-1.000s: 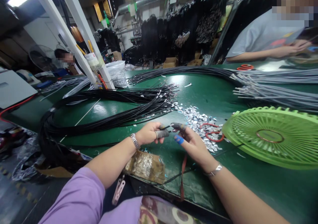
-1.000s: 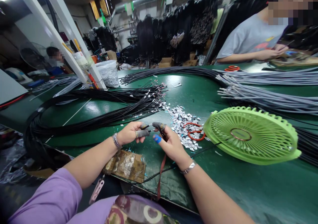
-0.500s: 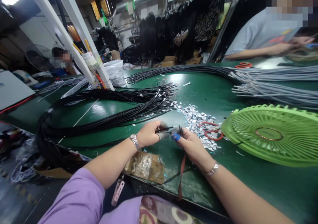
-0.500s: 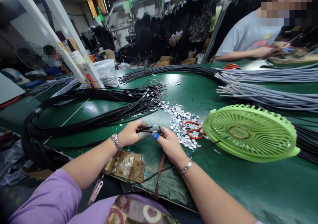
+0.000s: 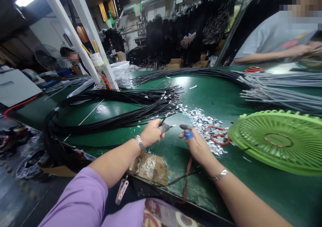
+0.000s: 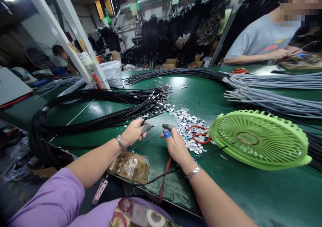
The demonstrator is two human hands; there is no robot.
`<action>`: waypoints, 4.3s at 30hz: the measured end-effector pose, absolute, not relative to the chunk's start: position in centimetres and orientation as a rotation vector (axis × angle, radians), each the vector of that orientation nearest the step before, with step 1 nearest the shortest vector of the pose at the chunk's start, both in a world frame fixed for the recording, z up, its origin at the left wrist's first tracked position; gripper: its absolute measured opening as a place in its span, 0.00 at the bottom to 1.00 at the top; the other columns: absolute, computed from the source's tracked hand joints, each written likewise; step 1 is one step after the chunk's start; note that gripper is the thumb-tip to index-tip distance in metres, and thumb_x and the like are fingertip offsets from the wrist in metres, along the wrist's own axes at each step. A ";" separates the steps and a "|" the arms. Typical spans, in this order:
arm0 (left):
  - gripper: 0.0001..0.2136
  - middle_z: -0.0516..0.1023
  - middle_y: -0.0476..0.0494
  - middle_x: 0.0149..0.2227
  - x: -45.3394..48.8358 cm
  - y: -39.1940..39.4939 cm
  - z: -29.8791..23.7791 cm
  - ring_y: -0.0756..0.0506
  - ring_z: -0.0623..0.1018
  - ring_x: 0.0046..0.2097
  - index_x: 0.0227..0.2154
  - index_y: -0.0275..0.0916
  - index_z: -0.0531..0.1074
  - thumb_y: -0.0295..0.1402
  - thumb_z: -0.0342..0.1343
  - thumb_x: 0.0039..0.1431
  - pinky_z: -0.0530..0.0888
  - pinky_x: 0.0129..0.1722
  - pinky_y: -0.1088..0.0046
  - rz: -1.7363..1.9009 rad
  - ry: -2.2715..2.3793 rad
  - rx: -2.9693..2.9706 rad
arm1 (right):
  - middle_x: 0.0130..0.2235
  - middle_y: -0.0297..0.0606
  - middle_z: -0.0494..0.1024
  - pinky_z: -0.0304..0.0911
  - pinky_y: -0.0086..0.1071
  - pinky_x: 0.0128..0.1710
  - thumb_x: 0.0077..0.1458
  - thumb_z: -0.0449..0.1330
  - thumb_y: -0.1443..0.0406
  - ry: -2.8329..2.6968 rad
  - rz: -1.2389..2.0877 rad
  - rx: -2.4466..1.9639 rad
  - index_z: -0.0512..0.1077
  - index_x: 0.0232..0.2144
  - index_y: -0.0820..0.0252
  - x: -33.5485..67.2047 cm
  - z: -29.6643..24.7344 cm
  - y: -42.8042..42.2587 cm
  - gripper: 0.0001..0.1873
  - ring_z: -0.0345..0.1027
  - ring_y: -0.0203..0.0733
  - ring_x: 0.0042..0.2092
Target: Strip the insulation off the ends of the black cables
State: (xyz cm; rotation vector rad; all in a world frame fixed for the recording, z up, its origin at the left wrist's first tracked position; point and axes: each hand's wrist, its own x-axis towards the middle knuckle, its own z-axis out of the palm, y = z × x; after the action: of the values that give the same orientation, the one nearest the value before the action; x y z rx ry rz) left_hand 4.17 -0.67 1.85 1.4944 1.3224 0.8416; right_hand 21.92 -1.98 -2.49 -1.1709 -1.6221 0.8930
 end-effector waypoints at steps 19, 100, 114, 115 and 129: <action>0.06 0.57 0.59 0.12 4.4 -0.1 2.7 0.59 0.51 0.11 0.24 0.38 0.59 0.25 0.49 0.53 0.46 0.12 0.85 0.642 1.101 0.871 | 0.30 0.40 0.72 0.63 0.35 0.32 0.55 0.51 0.67 -2.024 0.146 -1.192 0.66 0.32 0.57 21.0 -4.0 -1.9 0.05 0.67 0.45 0.32; 0.05 0.73 0.46 0.27 3.8 -1.5 2.1 0.49 0.70 0.29 0.28 0.38 0.70 0.33 0.54 0.55 0.63 0.31 0.75 0.792 1.400 2.191 | 0.16 0.26 0.56 0.43 0.27 0.18 0.49 0.56 0.46 -1.385 1.412 -1.111 0.65 0.21 0.57 20.2 -2.0 -3.3 0.22 0.47 0.31 0.18; 0.16 0.57 0.58 0.13 3.8 -0.4 2.4 0.57 0.52 0.14 0.23 0.37 0.65 0.45 0.59 0.49 0.48 0.14 0.81 0.576 1.077 1.213 | 0.18 0.30 0.63 0.52 0.29 0.19 0.54 0.54 0.54 -1.664 1.087 -1.105 0.68 0.21 0.56 21.0 -2.3 -2.8 0.16 0.55 0.35 0.21; 0.15 0.57 0.58 0.12 3.7 -0.3 2.4 0.57 0.52 0.14 0.23 0.37 0.65 0.44 0.58 0.49 0.48 0.14 0.81 0.580 1.076 1.215 | 0.19 0.31 0.65 0.56 0.30 0.21 0.53 0.55 0.54 -1.660 1.080 -1.098 0.69 0.23 0.56 21.0 -2.3 -2.7 0.14 0.59 0.37 0.22; 0.11 0.61 0.54 0.18 3.6 -0.9 2.1 0.54 0.58 0.23 0.18 0.36 0.65 0.35 0.56 0.52 0.53 0.24 0.76 0.592 1.198 2.122 | 0.18 0.29 0.63 0.52 0.28 0.21 0.42 0.58 0.59 -1.452 1.196 -1.204 0.65 0.18 0.57 21.3 -1.3 -2.4 0.09 0.55 0.34 0.22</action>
State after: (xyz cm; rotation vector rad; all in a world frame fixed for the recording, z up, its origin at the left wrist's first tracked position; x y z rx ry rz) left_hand 3.56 -0.89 2.14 2.1224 1.1984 0.5920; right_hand 21.29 -2.40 -1.30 -1.2038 -1.4517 1.1960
